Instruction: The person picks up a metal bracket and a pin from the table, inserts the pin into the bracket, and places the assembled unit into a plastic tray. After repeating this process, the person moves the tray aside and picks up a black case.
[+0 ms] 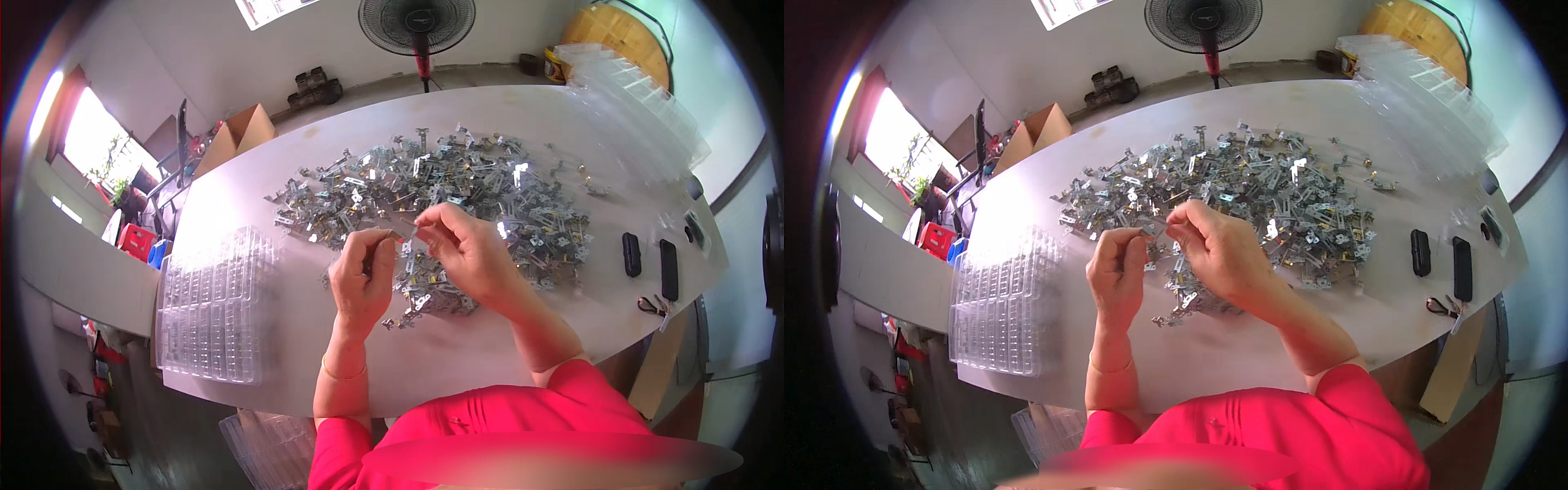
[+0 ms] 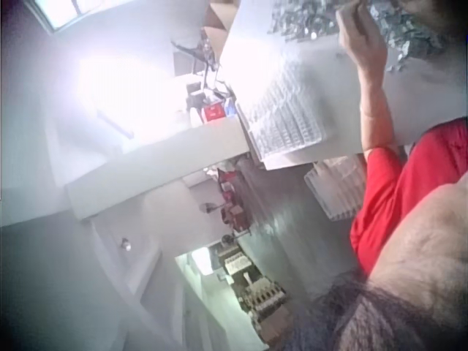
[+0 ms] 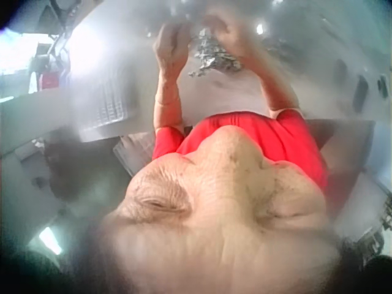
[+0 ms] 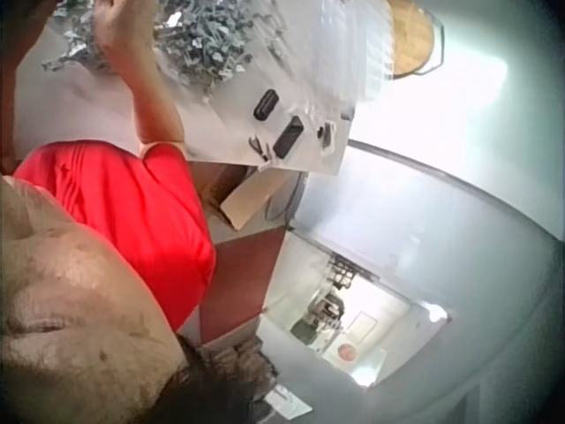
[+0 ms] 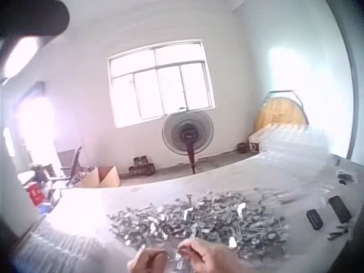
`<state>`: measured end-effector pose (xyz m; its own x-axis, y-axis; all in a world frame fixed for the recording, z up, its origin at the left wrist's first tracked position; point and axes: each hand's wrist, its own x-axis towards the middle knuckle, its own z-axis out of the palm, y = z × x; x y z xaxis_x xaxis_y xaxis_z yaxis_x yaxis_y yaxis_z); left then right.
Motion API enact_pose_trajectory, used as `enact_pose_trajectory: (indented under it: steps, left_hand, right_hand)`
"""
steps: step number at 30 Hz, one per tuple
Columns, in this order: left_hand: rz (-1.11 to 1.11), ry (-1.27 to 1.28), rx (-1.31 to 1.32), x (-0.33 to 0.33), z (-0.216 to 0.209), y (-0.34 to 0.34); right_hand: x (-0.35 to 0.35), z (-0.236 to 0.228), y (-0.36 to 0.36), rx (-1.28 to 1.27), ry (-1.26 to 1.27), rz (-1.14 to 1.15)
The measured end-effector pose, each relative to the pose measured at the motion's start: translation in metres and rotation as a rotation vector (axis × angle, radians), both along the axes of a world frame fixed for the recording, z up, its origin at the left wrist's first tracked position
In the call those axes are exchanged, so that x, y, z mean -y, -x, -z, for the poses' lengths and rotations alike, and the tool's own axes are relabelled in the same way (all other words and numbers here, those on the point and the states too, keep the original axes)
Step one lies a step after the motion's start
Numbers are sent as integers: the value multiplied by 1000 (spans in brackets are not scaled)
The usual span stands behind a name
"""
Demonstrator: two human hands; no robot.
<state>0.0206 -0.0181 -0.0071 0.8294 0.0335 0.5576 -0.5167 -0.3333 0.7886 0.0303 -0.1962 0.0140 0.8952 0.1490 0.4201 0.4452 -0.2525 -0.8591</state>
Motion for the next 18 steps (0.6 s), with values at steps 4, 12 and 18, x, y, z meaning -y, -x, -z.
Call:
enact_pose_trajectory:
  steps: [4,12,18]
  left_hand:
    - [8,-35,81,-1,2,0]
    - [36,-142,-12,-6,-5,3]
    - [80,-278,-20,-9,-7,6]
  right_hand:
    - [7,-6,3,-190,-99,-135]
    - [23,-8,-12,-407,-190,-450]
    - [28,-2,-21,-335,-32,-426]
